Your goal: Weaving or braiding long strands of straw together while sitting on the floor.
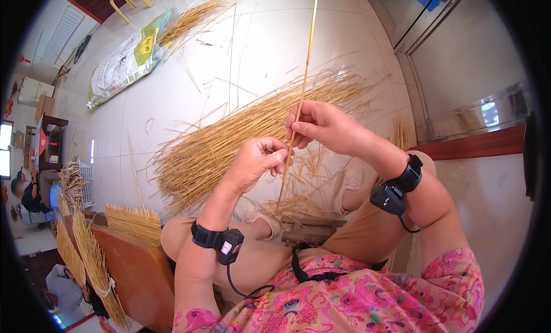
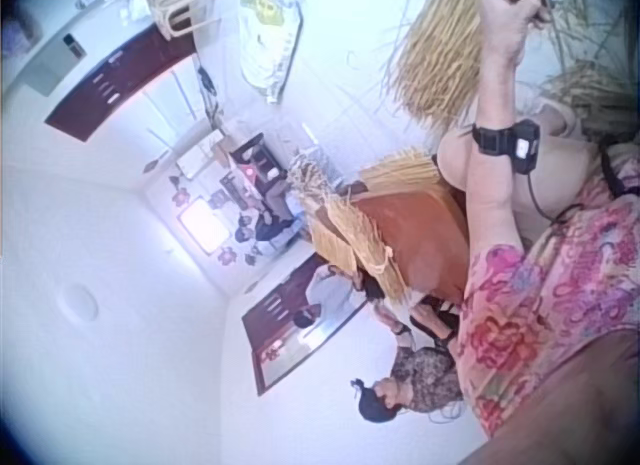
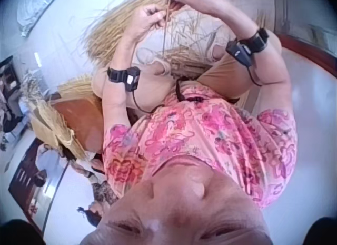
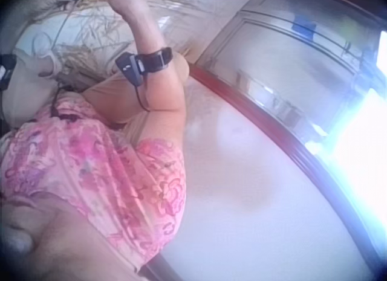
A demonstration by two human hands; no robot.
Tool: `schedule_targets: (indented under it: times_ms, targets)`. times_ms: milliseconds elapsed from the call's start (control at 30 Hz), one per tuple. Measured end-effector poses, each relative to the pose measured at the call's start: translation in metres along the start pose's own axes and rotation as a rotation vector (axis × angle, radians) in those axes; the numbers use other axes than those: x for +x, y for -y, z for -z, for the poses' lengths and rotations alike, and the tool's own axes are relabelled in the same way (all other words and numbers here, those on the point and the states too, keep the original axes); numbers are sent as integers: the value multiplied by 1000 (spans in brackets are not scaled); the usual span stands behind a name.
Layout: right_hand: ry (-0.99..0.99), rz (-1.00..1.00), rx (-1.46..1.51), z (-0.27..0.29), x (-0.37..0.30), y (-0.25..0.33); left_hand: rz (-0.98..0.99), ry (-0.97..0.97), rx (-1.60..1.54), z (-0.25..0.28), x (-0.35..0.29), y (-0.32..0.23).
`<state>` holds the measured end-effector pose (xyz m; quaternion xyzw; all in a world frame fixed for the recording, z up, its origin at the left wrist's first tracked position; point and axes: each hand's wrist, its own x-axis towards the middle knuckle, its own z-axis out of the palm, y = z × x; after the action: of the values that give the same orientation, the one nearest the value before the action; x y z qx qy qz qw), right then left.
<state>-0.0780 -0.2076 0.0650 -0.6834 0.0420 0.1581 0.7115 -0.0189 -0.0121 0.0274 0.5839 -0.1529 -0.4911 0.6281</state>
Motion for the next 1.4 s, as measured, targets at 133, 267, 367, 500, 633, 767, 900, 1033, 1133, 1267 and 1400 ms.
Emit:
schedule_targets:
  times_ms: [133, 267, 367, 500, 633, 767, 900, 1033, 1133, 1267, 1400]
  targets:
    - [38, 17, 20, 0, 0, 0, 18, 28, 26, 1, -1, -1]
    - [70, 35, 32, 1, 0, -2, 26, 74, 70, 0, 0, -1]
    - [56, -4, 17, 0, 1, 2, 27, 40, 37, 0, -3, 0]
    - [67, -30, -103, 0, 2, 2, 35, 20, 30, 0, 0, 0]
    - [11, -84, -80, -4, 3, 0, -6, -50, 24, -1, 3, 4]
    - [-2, -56, -58, -5, 6, -6, -12, -75, 13, 1, 3, 6]
    - [5, -63, -59, -5, 6, -6, -16, -54, 12, 0, 2, 4]
    - [21, -56, -39, -4, 5, -5, -7, -52, 9, 1, 2, 4]
    - [22, -45, -4, -4, 6, -6, -13, -55, 1, 4, 3, 6]
    - [3, -25, -9, -2, 6, -5, -34, -70, -33, 2, 2, 4]
    - [-8, -45, -28, 0, 5, -2, -27, -80, 89, -1, 0, -1]
